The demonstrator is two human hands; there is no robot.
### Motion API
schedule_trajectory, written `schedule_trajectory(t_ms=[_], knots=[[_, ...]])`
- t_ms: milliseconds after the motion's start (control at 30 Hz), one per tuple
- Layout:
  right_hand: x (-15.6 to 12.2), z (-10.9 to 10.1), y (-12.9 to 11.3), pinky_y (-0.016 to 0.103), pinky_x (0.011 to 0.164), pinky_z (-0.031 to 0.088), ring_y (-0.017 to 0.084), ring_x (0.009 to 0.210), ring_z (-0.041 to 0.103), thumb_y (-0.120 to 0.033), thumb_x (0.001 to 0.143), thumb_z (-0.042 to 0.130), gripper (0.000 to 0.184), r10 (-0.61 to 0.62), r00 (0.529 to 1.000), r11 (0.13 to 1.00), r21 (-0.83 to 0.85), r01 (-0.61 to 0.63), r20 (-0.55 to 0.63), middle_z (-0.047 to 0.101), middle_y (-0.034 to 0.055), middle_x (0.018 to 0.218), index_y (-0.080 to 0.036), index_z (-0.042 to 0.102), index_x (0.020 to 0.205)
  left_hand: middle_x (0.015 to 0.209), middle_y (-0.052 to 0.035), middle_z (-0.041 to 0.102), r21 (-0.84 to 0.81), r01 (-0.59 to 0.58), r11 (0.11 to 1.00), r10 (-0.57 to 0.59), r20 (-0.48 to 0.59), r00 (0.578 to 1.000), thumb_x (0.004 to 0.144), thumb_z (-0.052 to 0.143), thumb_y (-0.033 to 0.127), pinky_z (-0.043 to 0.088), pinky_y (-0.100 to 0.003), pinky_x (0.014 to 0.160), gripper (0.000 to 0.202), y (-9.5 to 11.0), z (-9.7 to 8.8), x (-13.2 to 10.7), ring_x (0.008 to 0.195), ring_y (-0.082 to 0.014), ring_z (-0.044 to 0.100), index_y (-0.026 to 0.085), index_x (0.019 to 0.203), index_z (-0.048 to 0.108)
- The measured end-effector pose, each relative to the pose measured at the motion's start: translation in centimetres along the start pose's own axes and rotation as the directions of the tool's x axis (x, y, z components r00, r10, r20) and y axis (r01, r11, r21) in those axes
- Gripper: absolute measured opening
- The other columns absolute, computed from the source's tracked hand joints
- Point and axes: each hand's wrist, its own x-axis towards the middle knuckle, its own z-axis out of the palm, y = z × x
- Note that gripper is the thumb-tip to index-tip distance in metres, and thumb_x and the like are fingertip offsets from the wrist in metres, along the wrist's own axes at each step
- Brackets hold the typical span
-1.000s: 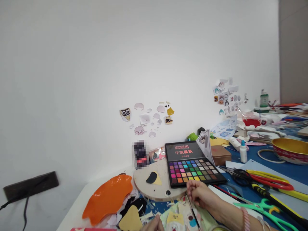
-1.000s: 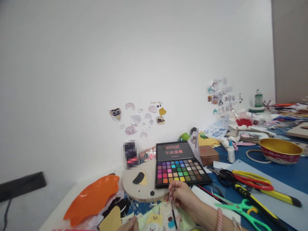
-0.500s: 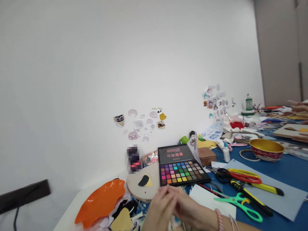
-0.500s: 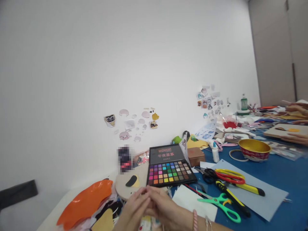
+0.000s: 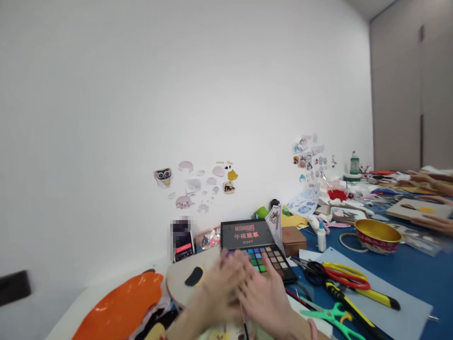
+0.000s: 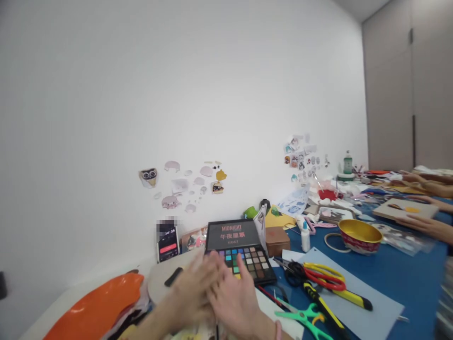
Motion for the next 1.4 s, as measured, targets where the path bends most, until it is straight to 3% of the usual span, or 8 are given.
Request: schedule_trajectory(t_ms=[267,367,500,667,833,1100,1267,1400], knots=[[0.6,-1.7,-1.7,0.035,0.091,0.036,0.019,0.095,0.059,-0.052,0.074,0.051,0.048,-0.048,0.988,0.989,0.135,0.068,-0.145,0.064,0.0042,0.106,-0.024,0.055,0.112,0.133,-0.0151,0.045,0.284,0.226,0.932,-0.286,0.19,0.939,0.082,0.038,0.014,0.017,-0.049,0.106,0.044,-9.0,-0.4,-1.7,0.126,-0.0289,0.033,0.016,0.125,0.044],[1.3,-3.6,-0.5,0.028,0.069,0.042,0.012,0.055,0.057,-0.039,0.074,0.057,0.03,-0.004,0.973,0.98,0.192,0.05,-0.232,0.064,-0.0005,0.06,-0.017,0.062,0.093,0.089,-0.0119,0.07,0.428,0.375,0.822,-0.505,0.245,0.828,0.084,0.038,0.011,0.05,-0.043,0.076,0.035,-12.0,0.9,-3.7,0.082,-0.0242,0.066,0.01,0.116,0.05],[1.8,-6.1,0.1,0.022,0.049,0.034,0.007,0.035,0.039,-0.031,0.069,0.061,0.015,0.047,0.944,0.978,0.207,0.023,-0.326,0.044,-0.007,0.039,-0.016,0.06,0.068,0.083,-0.0033,0.067,0.568,0.435,0.699,-0.656,0.266,0.706,0.085,0.047,0.014,0.053,-0.028,0.05,0.035,-15.5,2.9,-5.7,0.057,-0.0135,0.064,0.015,0.12,0.043],[2.1,-7.9,-0.2,0.02,0.041,0.025,0.005,0.031,0.024,-0.031,0.067,0.062,0.029,0.033,0.961,0.974,0.226,0.031,-0.275,0.026,-0.0094,0.035,-0.018,0.044,0.048,0.09,-0.004,0.065,0.534,0.145,0.833,-0.401,0.4,0.824,0.082,0.048,0.008,0.052,-0.038,0.071,0.03,-17.8,2.4,-5.3,0.073,-0.0168,0.062,0.013,0.111,0.05],[2.1,-8.3,-0.2,0.021,0.039,0.024,0.004,0.031,0.01,-0.033,0.066,0.063,0.04,0.029,0.983,0.976,0.215,0.011,-0.183,0.013,-0.011,0.035,-0.019,0.032,0.043,0.08,-0.0072,0.066,0.381,-0.188,0.905,-0.031,0.501,0.865,0.072,0.047,0.002,0.016,-0.043,0.108,0.023,-18.2,0.8,-3.3,0.085,-0.023,0.057,0.011,0.087,0.062],[2.6,-7.3,0.4,0.018,0.035,0.028,0.002,0.025,0.01,-0.043,0.074,0.052,0.03,-0.15,0.94,0.97,-0.23,0.08,-0.307,0.028,-0.0118,0.034,-0.019,0.044,0.057,0.077,-0.0134,0.062,0.328,-0.203,0.923,0.034,0.453,0.891,0.072,0.038,0.001,0.045,-0.041,0.062,0.025,-12.8,-0.8,-1.0,0.071,-0.0272,0.057,0.012,0.08,0.059],[1.9,-1.6,1.2,0.028,0.074,0.046,0.015,0.078,0.06,-0.034,0.083,0.044,0.022,-0.301,0.954,0.363,-0.924,0.121,0.006,0.063,0.0057,0.09,-0.019,0.053,0.097,0.073,-0.0098,0.064,0.267,-0.112,0.957,-0.029,0.474,0.88,0.074,0.046,0.007,0.047,-0.04,0.056,0.015,-6.5,-2.9,-0.3,0.064,-0.0251,0.06,0.011,0.079,0.06],[1.9,4.2,2.8,0.044,0.104,0.022,0.025,0.13,0.022,-0.032,0.083,0.045,0.053,-0.044,0.924,-0.197,-0.911,0.364,0.379,0.028,0.0115,0.141,-0.019,0.029,0.132,0.075,-0.0009,0.064,0.145,-0.003,0.989,-0.071,0.499,0.864,0.077,0.057,0.017,0.05,-0.037,0.062,0.005,-1.8,-2.1,-1.1,0.067,-0.017,0.06,0.014,0.081,0.06]])
